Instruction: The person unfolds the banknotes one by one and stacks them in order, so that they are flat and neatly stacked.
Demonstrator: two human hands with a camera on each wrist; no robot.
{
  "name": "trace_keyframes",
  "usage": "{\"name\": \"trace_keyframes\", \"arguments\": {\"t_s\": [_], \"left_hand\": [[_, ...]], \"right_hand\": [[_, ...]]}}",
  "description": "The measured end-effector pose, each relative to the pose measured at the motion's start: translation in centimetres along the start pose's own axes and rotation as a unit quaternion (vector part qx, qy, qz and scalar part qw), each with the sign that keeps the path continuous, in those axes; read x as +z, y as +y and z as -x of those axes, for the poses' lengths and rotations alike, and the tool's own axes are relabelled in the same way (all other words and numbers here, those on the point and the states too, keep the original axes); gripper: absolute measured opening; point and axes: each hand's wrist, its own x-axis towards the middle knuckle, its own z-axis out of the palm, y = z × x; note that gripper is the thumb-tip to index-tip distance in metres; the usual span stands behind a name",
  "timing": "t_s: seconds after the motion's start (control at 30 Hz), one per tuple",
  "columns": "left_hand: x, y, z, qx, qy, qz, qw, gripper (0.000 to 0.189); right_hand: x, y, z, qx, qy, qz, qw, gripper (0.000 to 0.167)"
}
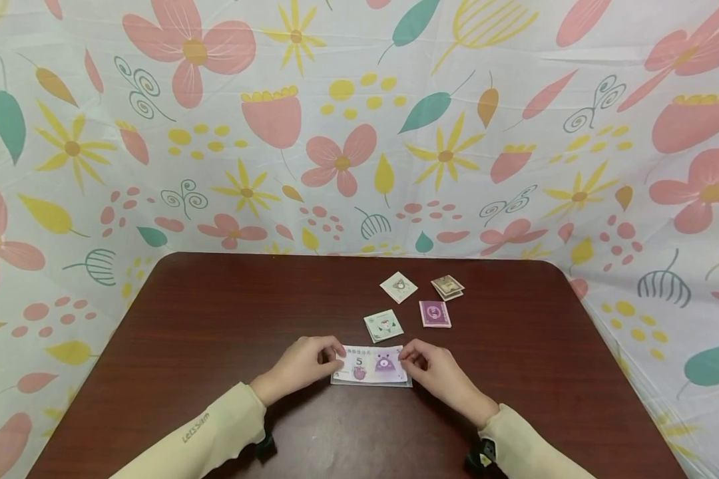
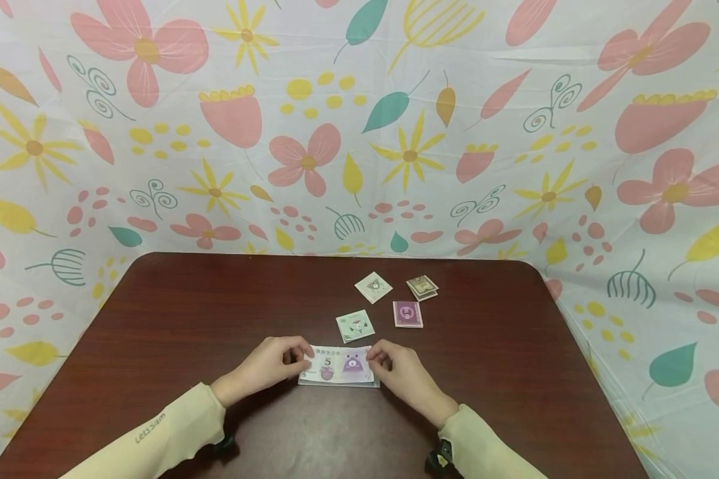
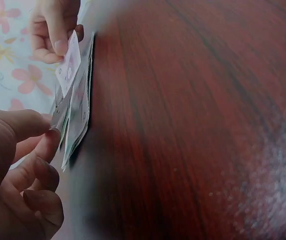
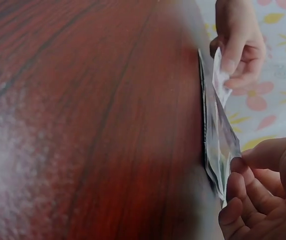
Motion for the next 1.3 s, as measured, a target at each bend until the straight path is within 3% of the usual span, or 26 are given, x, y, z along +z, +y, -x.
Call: {"name": "trace_keyframes", "arguments": {"t_s": [0.23, 0.83, 1.3], "left_hand": [[0.25, 0.22, -0.04, -0.016, -0.004, -0.041, 0.999, 0.009], [0.88, -0.35, -0.07, 0.012, 0.002, -0.086, 0.9962, 0.012], [1.0, -0.32, -0.08, 0.01, -0.004, -0.109, 0.994, 0.013]], "right_hand": [[0.23, 0.08, -0.01, 0.006, -0.005, 0.012, 0.9999, 0.016], [0.35, 0.02, -0.26, 0.023, -0.021, 0.056, 0.9979, 0.014], [0.54, -0.43, -0.56, 0.017, -0.031, 0.111, 0.9932, 0.014]]}}
